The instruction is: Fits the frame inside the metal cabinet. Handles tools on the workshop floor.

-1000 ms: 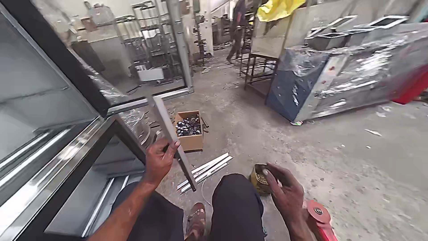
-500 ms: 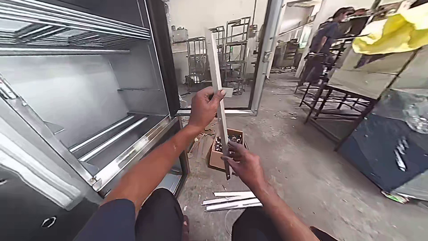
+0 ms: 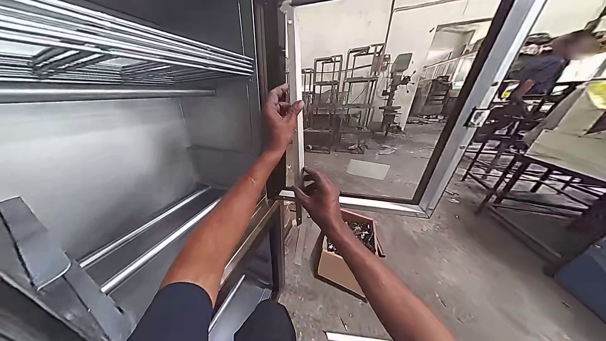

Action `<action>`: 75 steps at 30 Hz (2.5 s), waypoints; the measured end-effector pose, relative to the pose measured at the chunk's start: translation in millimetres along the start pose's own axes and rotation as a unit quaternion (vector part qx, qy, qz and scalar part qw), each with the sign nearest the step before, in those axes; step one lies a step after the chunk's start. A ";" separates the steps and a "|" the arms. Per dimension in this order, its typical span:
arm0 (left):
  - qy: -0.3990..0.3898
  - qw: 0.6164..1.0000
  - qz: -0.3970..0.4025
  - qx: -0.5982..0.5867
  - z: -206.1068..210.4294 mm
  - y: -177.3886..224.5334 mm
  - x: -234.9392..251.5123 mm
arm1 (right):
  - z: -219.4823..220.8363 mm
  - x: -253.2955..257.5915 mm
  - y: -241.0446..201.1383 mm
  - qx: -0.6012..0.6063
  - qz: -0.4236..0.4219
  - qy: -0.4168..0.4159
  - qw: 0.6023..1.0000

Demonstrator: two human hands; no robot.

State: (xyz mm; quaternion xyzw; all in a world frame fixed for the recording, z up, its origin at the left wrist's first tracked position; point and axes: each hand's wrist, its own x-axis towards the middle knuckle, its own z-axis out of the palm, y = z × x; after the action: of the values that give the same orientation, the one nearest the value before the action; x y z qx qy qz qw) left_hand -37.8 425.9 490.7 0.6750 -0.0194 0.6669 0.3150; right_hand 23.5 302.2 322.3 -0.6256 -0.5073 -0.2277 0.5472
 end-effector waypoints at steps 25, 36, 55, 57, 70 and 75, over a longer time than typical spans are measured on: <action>0.119 0.970 0.117 0.177 -24.9 -61.3 29.9 | 84.6 52.4 1.1 -0.059 -0.063 0.105 0.991; 0.115 0.969 0.118 0.183 -27.1 -62.2 32.4 | 89.4 53.0 -1.4 -0.186 -0.071 0.147 0.969; 0.124 0.967 0.137 0.177 -27.9 -62.1 34.1 | 90.7 58.8 2.8 -0.153 -0.088 0.137 0.975; 0.107 0.965 0.125 0.204 -29.5 -57.2 36.6 | 86.8 60.1 1.1 -0.146 -0.075 0.123 0.979; 0.118 0.969 0.107 0.189 -27.5 -54.7 38.6 | 77.2 59.3 -8.1 -0.067 -0.054 0.075 0.994; 0.123 0.970 0.104 0.184 -28.2 -52.3 39.0 | 74.3 58.7 -9.4 -0.031 -0.057 0.055 0.996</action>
State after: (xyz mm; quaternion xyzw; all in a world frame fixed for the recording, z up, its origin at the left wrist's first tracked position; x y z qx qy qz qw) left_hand -35.2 495.9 503.0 0.6286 0.0723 0.7659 0.1143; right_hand 17.5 391.8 353.7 -0.5985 -0.5039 -0.3082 0.5412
